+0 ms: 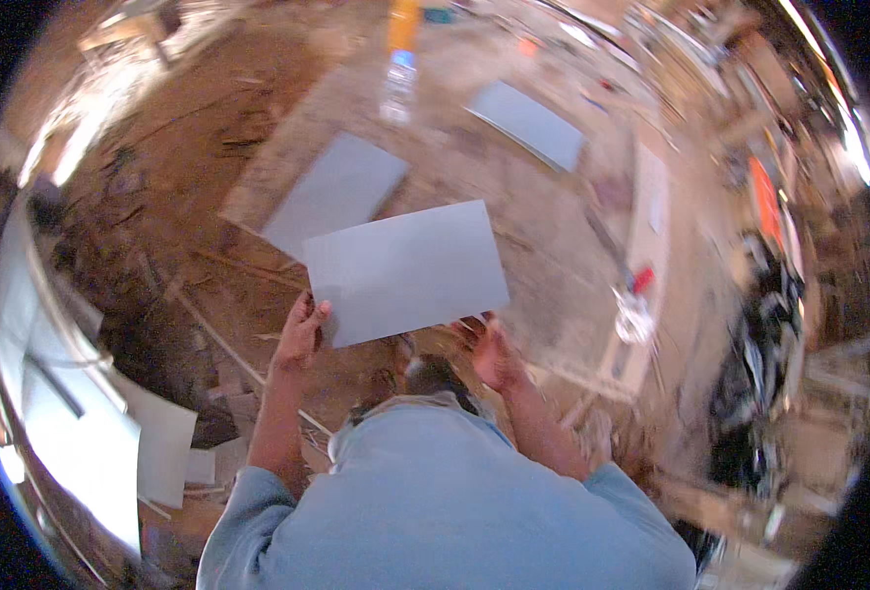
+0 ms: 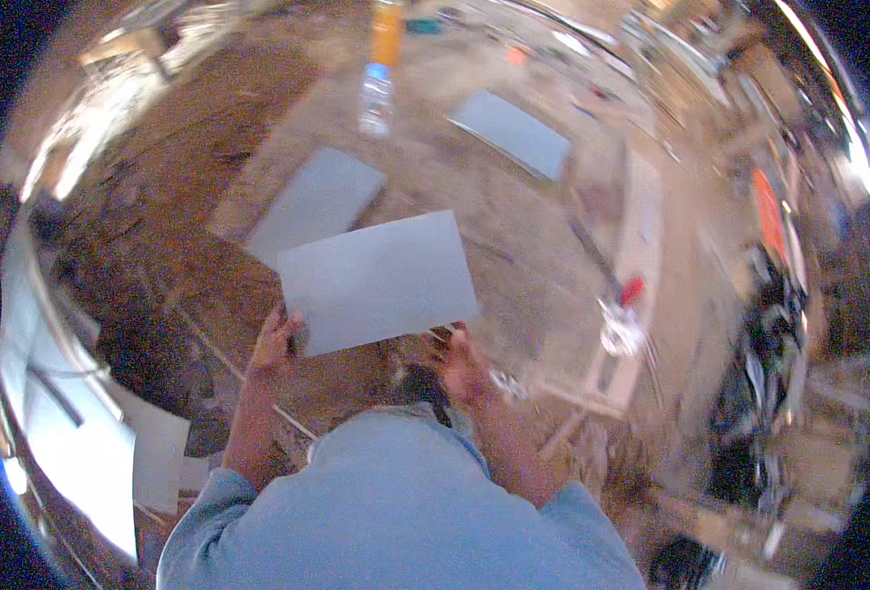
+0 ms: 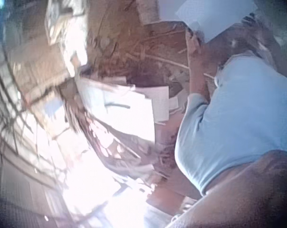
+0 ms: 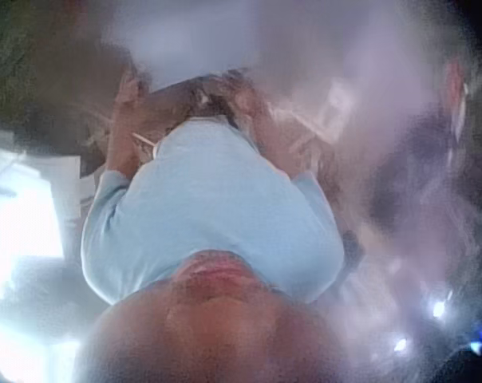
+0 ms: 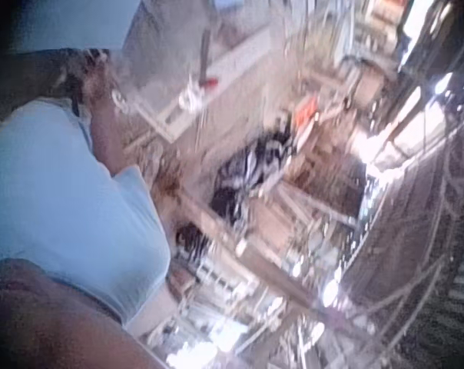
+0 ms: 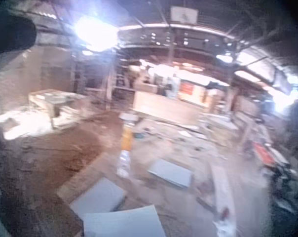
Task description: The person trims the edges of grey panels using a red utility knife on a wooden workbench. They hold each panel down and slide the knife along the side, then handle another panel in the same way.
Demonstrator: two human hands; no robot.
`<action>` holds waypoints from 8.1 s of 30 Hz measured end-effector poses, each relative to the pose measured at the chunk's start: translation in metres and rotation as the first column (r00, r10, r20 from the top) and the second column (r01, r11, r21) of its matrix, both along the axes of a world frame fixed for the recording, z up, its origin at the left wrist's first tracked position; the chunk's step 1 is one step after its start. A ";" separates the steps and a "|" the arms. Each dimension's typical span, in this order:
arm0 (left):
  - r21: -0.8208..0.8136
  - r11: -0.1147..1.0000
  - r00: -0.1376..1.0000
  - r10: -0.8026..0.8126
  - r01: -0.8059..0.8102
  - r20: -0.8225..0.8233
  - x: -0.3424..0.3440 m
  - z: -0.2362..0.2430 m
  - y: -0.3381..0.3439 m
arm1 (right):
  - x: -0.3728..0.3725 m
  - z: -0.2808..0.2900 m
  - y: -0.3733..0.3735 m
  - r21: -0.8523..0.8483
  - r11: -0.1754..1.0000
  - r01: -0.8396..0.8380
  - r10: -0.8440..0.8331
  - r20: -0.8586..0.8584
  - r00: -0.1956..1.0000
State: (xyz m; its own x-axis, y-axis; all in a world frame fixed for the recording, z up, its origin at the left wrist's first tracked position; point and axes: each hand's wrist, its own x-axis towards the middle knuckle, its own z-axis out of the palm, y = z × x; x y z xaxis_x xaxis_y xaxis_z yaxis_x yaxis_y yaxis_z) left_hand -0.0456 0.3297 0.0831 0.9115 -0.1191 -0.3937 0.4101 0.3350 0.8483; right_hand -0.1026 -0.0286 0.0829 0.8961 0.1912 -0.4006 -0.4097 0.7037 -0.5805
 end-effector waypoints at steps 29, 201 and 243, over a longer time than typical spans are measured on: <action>-0.004 0.999 0.911 0.046 -0.052 -0.409 -0.059 -0.102 -0.225 | -0.009 -0.038 -0.399 -0.944 -0.275 0.184 -0.328 0.272 0.905; 0.946 0.320 0.373 -0.873 -0.051 0.315 0.161 -0.101 -0.181 | 0.096 0.010 0.059 -0.413 0.027 -0.910 0.372 -0.841 0.393; 0.946 0.310 0.416 -0.852 -0.090 0.319 0.163 -0.108 -0.195 | 0.114 -0.037 0.089 -0.776 -0.297 -0.556 0.785 -0.530 0.321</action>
State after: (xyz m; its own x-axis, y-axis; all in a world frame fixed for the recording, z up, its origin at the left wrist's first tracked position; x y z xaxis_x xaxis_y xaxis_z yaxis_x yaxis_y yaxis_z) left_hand 0.1171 0.1342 -0.0250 0.7462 -0.6470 0.1571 -0.6271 -0.6038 0.4921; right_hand 0.0117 0.0601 0.0456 0.4886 0.4284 -0.7601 -0.0783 -0.8461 -0.5272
